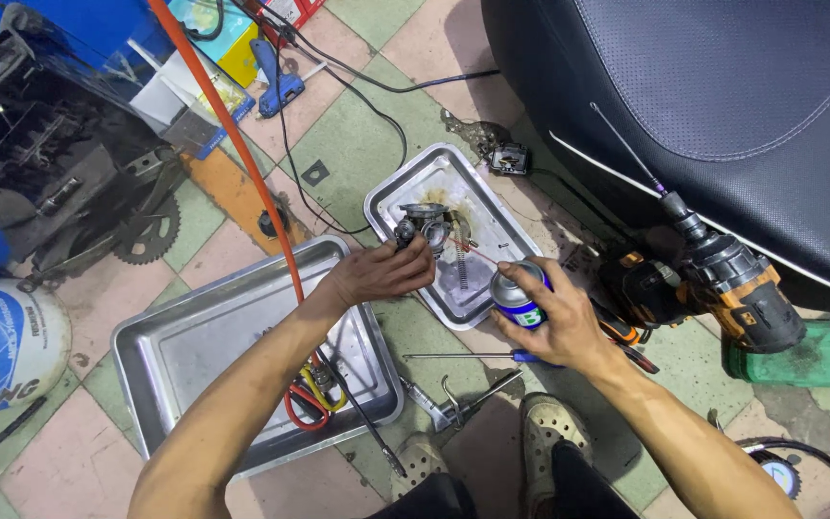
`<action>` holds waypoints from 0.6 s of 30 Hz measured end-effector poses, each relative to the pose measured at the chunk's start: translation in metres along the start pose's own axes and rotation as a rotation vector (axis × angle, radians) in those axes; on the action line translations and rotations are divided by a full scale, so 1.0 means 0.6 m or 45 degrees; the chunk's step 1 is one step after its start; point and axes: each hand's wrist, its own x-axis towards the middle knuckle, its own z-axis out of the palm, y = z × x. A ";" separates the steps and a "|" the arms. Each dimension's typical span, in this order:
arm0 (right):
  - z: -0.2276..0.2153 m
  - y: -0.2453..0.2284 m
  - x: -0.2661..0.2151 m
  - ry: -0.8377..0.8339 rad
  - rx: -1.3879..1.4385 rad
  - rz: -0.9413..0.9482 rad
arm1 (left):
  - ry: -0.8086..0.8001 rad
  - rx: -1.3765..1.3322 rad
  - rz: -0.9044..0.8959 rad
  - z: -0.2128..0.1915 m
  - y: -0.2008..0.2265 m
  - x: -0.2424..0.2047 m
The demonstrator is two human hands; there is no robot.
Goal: The person cleans a disassembled carburetor and its small parts using a spray can and an air blow gun. They spray the components over a metal tray, use the air gun to blow out debris, and handle the parts with pliers and their hands.
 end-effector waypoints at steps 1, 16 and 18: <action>0.000 0.003 -0.003 0.000 0.000 0.000 | 0.000 0.000 0.000 -0.016 -0.009 0.014; 0.009 -0.002 0.002 -0.012 -0.047 0.012 | 0.077 0.036 -0.144 0.013 0.007 0.004; 0.005 -0.003 -0.007 -0.005 -0.016 0.104 | 0.000 -0.054 -0.358 0.025 0.021 -0.008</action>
